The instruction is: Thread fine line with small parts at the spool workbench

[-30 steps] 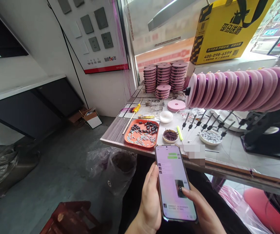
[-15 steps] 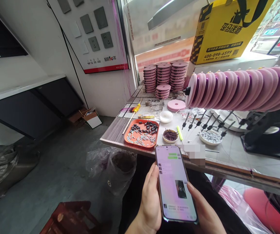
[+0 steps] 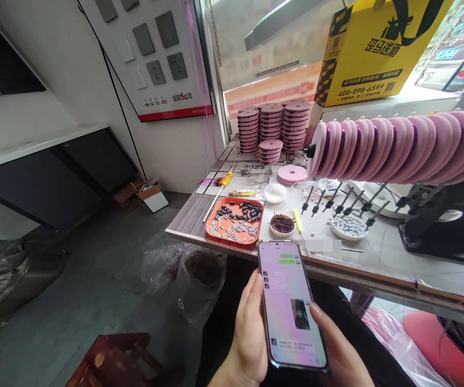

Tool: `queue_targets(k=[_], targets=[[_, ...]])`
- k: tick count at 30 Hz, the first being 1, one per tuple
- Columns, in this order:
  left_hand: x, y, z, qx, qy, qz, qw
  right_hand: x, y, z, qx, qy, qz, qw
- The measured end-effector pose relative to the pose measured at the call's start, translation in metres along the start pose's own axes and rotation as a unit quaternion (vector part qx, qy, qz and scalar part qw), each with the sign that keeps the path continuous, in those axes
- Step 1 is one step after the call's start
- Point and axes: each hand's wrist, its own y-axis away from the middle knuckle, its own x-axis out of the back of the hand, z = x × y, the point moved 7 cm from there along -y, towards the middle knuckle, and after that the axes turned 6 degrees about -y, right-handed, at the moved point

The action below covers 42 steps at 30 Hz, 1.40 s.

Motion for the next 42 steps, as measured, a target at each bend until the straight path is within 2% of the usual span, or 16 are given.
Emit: queue_targets(k=[4,9,12,17,23,34,39,42], targets=[[0.001,0.0,-0.002,0.005,-0.004,0.006,1.0,0.002,-0.002,0.004,-0.014,0.007,-0.025,1.0],[0.008,0.0,-0.005,0.008,-0.012,0.034,0.999,0.004,0.0,0.001,0.03,0.089,-0.037,0.995],[0.01,0.0,-0.006,0.011,-0.016,0.042,0.999,0.003,0.003,0.0,0.055,0.104,-0.036,0.992],[0.011,0.0,-0.008,0.016,-0.017,0.042,0.999,0.008,0.002,0.004,0.042,0.081,-0.015,0.996],[0.012,0.0,-0.008,0.02,-0.009,0.048,0.999,0.006,-0.001,0.003,0.023,0.083,-0.019,0.996],[0.009,0.001,-0.004,0.009,-0.009,0.049,0.999,0.002,0.002,0.003,-0.01,-0.023,0.02,0.999],[0.008,0.001,-0.004,0.01,-0.003,0.047,0.999,0.002,0.0,0.006,-0.037,-0.044,0.01,0.998],[0.007,0.0,-0.003,0.008,-0.003,0.046,0.999,0.001,-0.002,0.006,-0.027,-0.028,-0.014,0.999]])
